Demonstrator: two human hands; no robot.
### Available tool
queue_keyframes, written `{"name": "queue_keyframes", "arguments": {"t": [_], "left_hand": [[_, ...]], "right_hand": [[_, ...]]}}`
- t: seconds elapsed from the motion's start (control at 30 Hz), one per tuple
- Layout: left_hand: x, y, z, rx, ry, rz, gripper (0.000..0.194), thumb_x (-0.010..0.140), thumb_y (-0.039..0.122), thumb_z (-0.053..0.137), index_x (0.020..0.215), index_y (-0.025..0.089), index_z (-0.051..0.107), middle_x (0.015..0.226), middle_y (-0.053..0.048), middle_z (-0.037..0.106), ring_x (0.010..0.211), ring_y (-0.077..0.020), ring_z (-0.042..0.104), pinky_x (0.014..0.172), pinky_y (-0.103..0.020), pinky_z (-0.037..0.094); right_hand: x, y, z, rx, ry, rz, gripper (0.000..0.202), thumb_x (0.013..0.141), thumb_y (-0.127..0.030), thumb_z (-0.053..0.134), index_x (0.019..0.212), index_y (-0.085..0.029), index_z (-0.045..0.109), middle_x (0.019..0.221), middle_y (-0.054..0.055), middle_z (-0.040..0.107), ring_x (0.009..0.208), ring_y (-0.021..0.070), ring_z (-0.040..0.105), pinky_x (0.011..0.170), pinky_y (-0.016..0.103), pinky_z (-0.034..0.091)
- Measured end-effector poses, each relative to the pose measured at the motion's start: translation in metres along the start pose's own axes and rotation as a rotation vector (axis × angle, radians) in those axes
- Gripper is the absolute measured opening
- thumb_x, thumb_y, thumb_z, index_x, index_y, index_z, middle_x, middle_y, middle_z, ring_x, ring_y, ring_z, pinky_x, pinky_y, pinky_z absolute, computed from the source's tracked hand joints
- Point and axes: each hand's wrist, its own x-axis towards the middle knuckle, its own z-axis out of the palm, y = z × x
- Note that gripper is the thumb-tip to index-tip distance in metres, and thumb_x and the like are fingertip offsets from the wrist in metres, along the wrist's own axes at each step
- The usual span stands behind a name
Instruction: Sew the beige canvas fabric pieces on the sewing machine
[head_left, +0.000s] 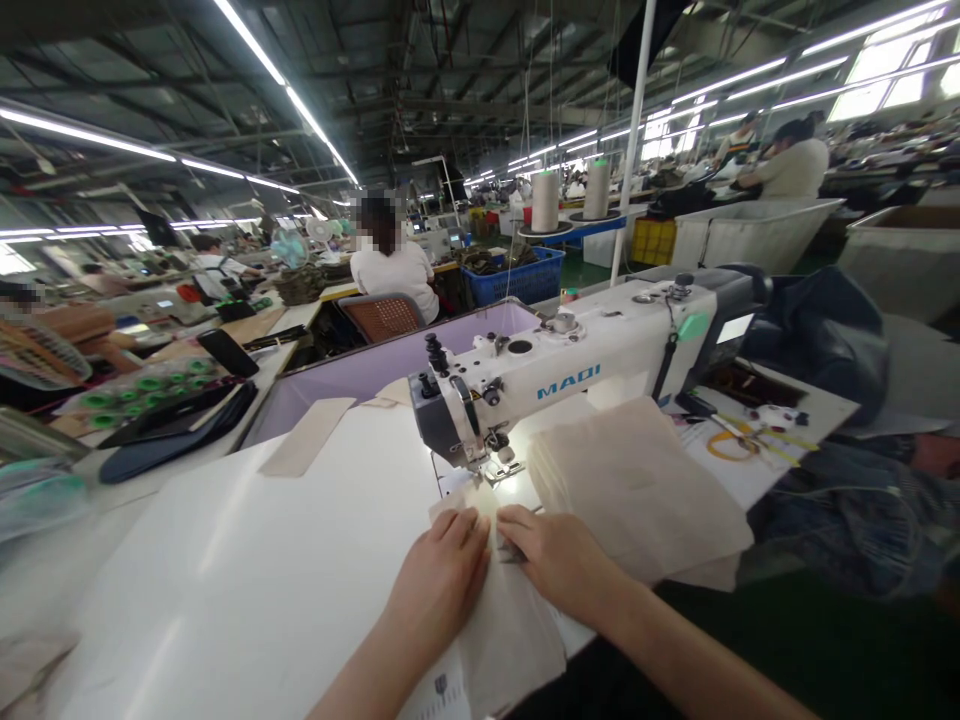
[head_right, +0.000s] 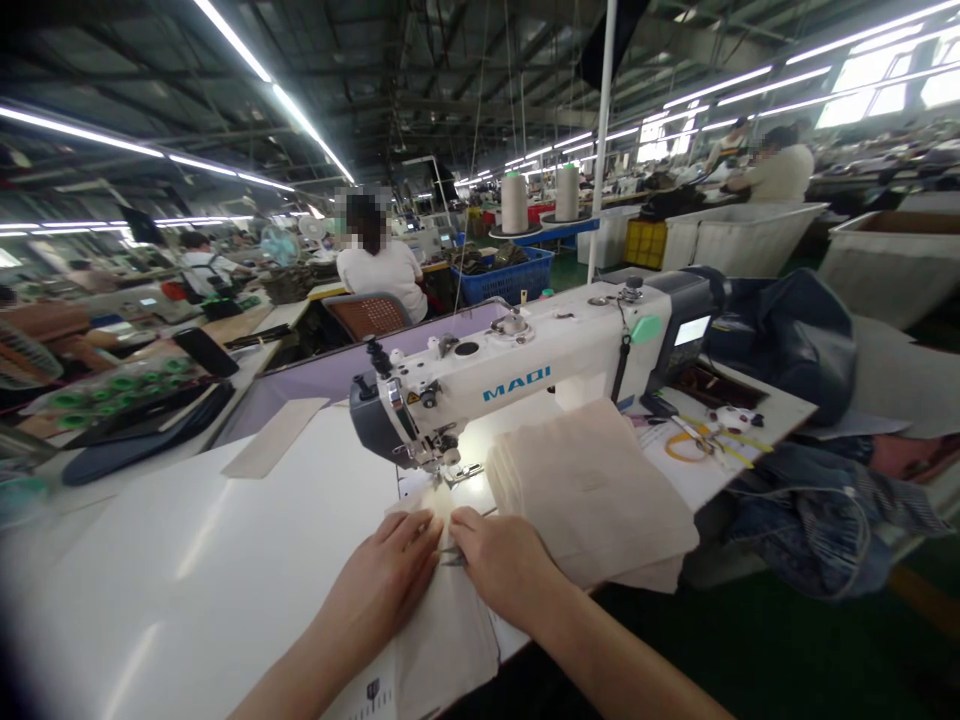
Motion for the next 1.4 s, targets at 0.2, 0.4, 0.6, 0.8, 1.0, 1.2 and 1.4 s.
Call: {"name": "queue_keyframes", "arguments": {"t": [0.2, 0.4, 0.6, 0.8, 1.0, 1.2, 1.4], "left_hand": [[-0.006, 0.001, 0.001, 0.076, 0.014, 0.033, 0.031, 0.097, 0.021, 0.055, 0.127, 0.02, 0.057, 0.125, -0.011, 0.066, 0.108, -0.0295, 0.062, 0.079, -0.041, 0.061], [0.0, -0.003, -0.004, 0.075, -0.037, 0.015, 0.029, 0.097, 0.02, 0.055, 0.125, 0.018, 0.059, 0.124, -0.011, 0.066, 0.109, -0.0291, 0.062, 0.083, -0.042, 0.06], [0.011, -0.007, -0.013, 0.069, -0.079, -0.032, 0.021, 0.096, 0.023, 0.057, 0.115, 0.019, 0.065, 0.117, -0.01, 0.068, 0.106, -0.0281, 0.063, 0.084, -0.041, 0.06], [0.02, -0.021, -0.01, 0.099, -0.076, -0.058, 0.022, 0.098, 0.024, 0.053, 0.113, 0.016, 0.068, 0.119, -0.013, 0.068, 0.109, -0.0309, 0.062, 0.084, -0.045, 0.06], [0.021, -0.023, -0.01, 0.095, -0.074, -0.066, 0.022, 0.099, 0.025, 0.052, 0.112, 0.016, 0.068, 0.119, -0.012, 0.068, 0.11, -0.0295, 0.062, 0.087, -0.044, 0.059], [0.013, -0.012, -0.002, 0.177, -0.023, -0.104, 0.027, 0.098, 0.021, 0.052, 0.12, 0.016, 0.067, 0.129, -0.013, 0.067, 0.116, -0.0298, 0.063, 0.089, -0.042, 0.059], [-0.028, 0.027, 0.026, 0.328, 0.15, 0.096, 0.057, 0.096, 0.049, 0.057, 0.142, 0.016, 0.056, 0.145, -0.014, 0.059, 0.127, -0.0341, 0.059, 0.097, -0.045, 0.053]], "right_hand": [[0.001, 0.0, -0.002, -0.033, -0.012, -0.022, 0.031, 0.099, -0.014, 0.044, 0.121, -0.02, 0.064, 0.136, 0.007, 0.065, 0.101, 0.0216, 0.071, 0.086, 0.029, 0.052], [0.008, 0.0, -0.004, -0.035, -0.02, -0.006, 0.027, 0.101, -0.016, 0.044, 0.118, -0.021, 0.064, 0.13, 0.006, 0.067, 0.097, 0.0208, 0.071, 0.083, 0.028, 0.05], [0.021, 0.003, -0.005, -0.023, -0.009, 0.003, 0.026, 0.1, -0.016, 0.044, 0.114, -0.023, 0.066, 0.123, 0.005, 0.069, 0.098, 0.0199, 0.07, 0.084, 0.027, 0.049], [0.034, 0.005, -0.006, -0.01, 0.02, 0.001, 0.026, 0.099, -0.016, 0.048, 0.115, -0.024, 0.067, 0.122, 0.005, 0.07, 0.102, 0.0199, 0.068, 0.088, 0.028, 0.049], [0.035, 0.005, -0.004, 0.015, 0.039, 0.008, 0.025, 0.1, -0.017, 0.047, 0.112, -0.024, 0.068, 0.122, 0.005, 0.07, 0.101, 0.0191, 0.068, 0.087, 0.027, 0.049], [0.031, 0.002, -0.009, 0.047, 0.049, -0.003, 0.025, 0.098, -0.015, 0.048, 0.11, -0.024, 0.069, 0.119, 0.003, 0.07, 0.1, 0.0186, 0.068, 0.085, 0.025, 0.046], [0.001, 0.011, -0.021, 0.033, 0.093, 0.117, 0.017, 0.094, -0.015, 0.055, 0.102, -0.021, 0.069, 0.108, 0.004, 0.07, 0.09, 0.0194, 0.068, 0.073, 0.027, 0.045]]}}
